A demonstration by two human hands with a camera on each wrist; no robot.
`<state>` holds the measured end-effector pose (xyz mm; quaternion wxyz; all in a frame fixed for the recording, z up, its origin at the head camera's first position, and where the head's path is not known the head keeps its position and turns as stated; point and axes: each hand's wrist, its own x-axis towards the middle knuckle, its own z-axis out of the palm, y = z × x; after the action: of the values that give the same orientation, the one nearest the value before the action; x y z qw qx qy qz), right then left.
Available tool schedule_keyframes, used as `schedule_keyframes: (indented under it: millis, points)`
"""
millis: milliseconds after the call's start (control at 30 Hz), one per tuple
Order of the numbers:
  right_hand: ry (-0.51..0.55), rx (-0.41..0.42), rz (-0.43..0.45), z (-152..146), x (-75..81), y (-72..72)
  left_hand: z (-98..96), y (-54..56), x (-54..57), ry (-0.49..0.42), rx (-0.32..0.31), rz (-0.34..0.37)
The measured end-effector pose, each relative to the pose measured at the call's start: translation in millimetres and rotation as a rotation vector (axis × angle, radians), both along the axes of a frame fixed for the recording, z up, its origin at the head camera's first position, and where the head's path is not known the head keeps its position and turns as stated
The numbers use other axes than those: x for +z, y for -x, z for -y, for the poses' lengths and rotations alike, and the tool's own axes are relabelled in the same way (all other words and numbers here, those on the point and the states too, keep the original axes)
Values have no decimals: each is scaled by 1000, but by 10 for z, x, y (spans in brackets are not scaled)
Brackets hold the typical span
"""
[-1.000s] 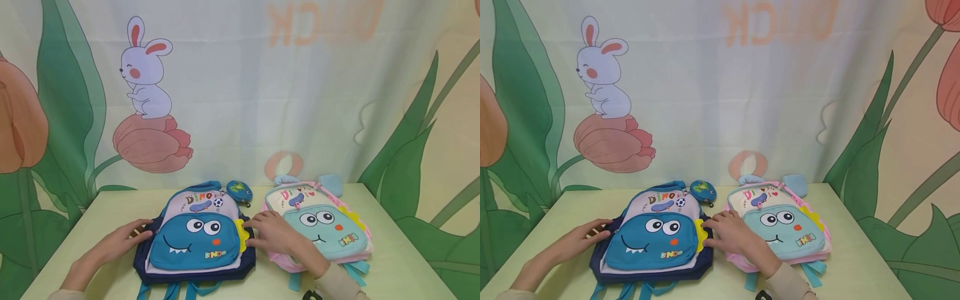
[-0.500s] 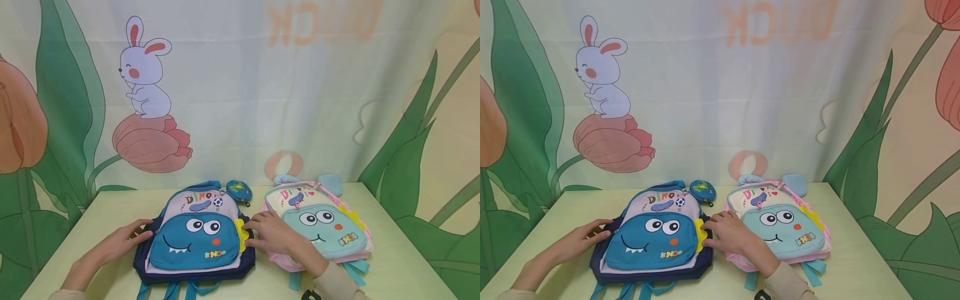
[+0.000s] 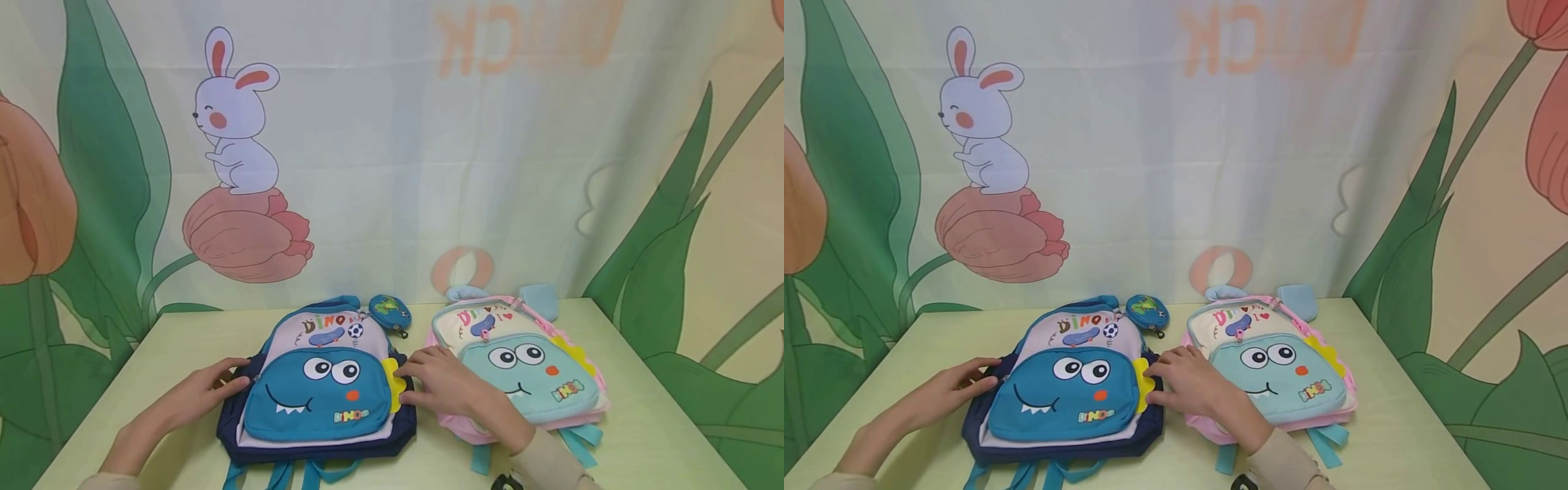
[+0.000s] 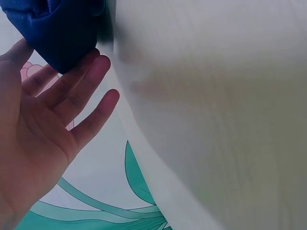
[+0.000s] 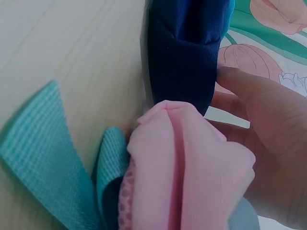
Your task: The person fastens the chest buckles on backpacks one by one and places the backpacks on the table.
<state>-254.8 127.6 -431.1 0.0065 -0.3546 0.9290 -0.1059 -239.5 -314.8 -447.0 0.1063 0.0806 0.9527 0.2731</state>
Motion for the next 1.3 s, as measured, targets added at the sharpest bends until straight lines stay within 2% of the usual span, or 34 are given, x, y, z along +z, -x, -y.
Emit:
schedule_keyframes:
  millis: [467,700,1000,1300]
  points:
    - [16,17,-8,-4,-10,-3,-15,2,28,-18,-9,-16]
    - [27,36,-19,8,-27,6,-9,2,83,-32,-19,-38]
    - [0,12,11,70,-55,-1,-24,-2,164,-52,-16,-65]
    - [-11,0,43,96,-62,-14,-28,3,246,-68,-29,-127]
